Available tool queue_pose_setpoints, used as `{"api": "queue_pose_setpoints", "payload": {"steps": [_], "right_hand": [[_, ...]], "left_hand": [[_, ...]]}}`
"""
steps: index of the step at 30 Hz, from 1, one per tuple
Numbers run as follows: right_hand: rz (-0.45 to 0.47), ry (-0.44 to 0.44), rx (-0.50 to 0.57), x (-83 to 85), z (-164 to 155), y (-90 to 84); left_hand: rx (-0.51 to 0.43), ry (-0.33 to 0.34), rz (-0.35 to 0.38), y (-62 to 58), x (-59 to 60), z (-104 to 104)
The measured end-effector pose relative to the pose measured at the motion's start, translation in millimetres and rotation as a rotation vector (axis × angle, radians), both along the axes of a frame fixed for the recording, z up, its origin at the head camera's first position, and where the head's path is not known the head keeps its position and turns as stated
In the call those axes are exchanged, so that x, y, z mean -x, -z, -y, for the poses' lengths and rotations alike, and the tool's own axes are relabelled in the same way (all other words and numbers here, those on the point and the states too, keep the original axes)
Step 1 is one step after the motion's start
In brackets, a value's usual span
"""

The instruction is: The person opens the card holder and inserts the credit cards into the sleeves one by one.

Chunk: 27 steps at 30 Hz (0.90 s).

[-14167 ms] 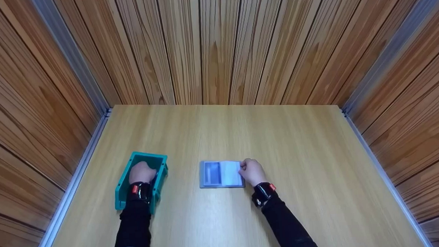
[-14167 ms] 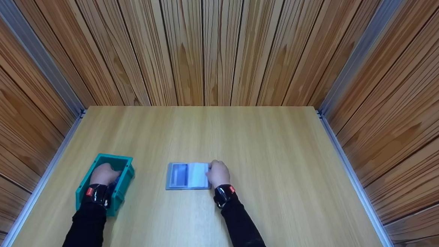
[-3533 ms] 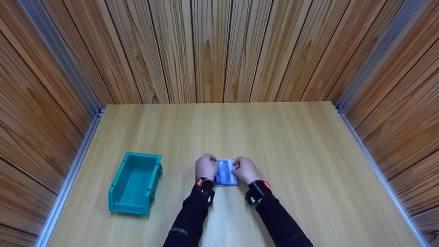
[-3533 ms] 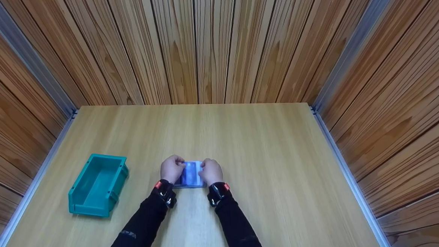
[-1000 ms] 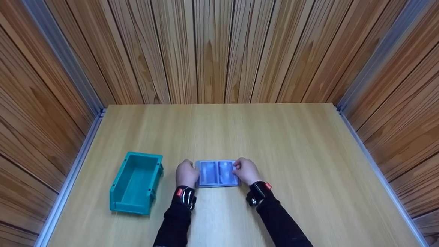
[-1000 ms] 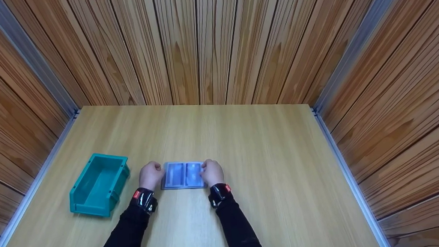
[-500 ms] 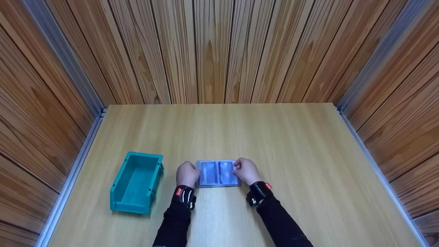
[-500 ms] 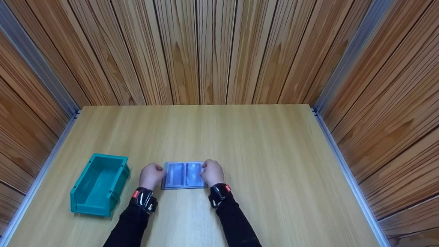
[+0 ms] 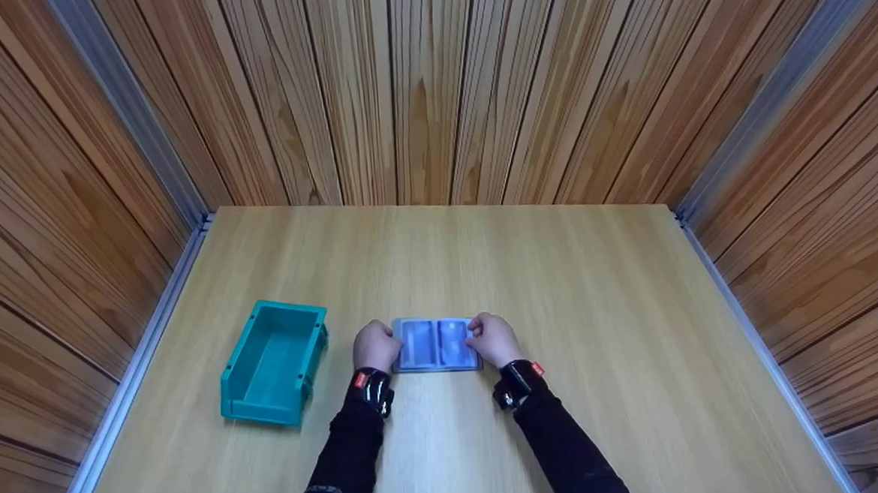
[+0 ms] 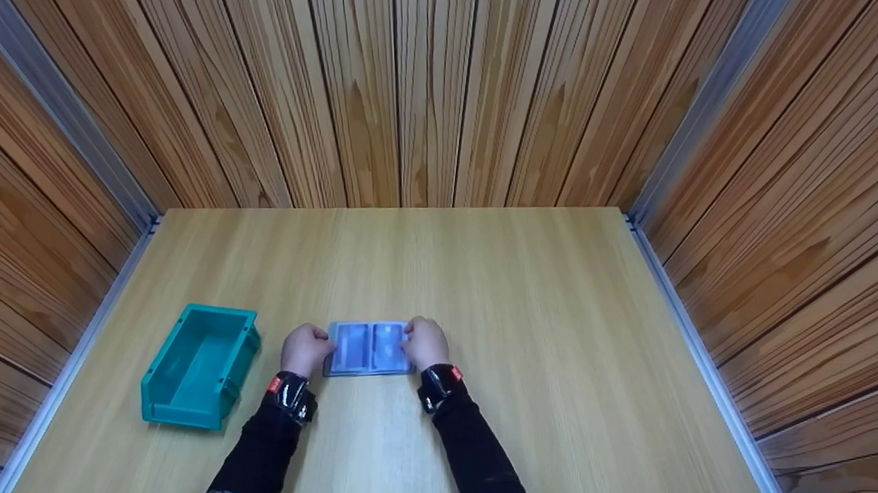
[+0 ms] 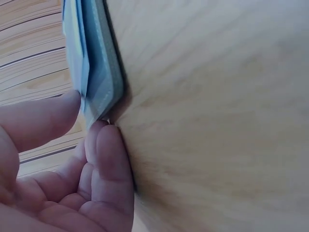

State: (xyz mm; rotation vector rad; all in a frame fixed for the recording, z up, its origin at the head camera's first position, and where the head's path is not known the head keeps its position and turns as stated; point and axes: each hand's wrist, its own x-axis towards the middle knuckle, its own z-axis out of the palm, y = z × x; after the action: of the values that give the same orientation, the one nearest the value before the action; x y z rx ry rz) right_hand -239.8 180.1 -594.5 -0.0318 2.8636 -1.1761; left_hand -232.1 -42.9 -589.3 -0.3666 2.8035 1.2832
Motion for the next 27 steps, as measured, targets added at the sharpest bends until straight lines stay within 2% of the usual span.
{"api": "queue_pose_setpoints", "payload": {"steps": [6, 13, 24, 27], "right_hand": [[-0.015, -0.017, -0.013, -0.9, -1, -3.0], [-0.008, -0.003, 0.011, 0.9, -4, -14.2], [-0.107, 0.070, -0.029, 5.4, -22, -22.3], [-0.098, 0.084, -0.066, 3.8, -28, -21.7]], "left_hand": [[0.006, -0.006, 0.001, 2.3, 0.6, -1], [-0.012, -0.018, 0.020, 1.0, 1.4, -1], [-0.057, -0.033, 0.099, 0.0, 1.8, -1], [-0.043, -0.023, 0.049, 2.7, 1.5, 0]]}}
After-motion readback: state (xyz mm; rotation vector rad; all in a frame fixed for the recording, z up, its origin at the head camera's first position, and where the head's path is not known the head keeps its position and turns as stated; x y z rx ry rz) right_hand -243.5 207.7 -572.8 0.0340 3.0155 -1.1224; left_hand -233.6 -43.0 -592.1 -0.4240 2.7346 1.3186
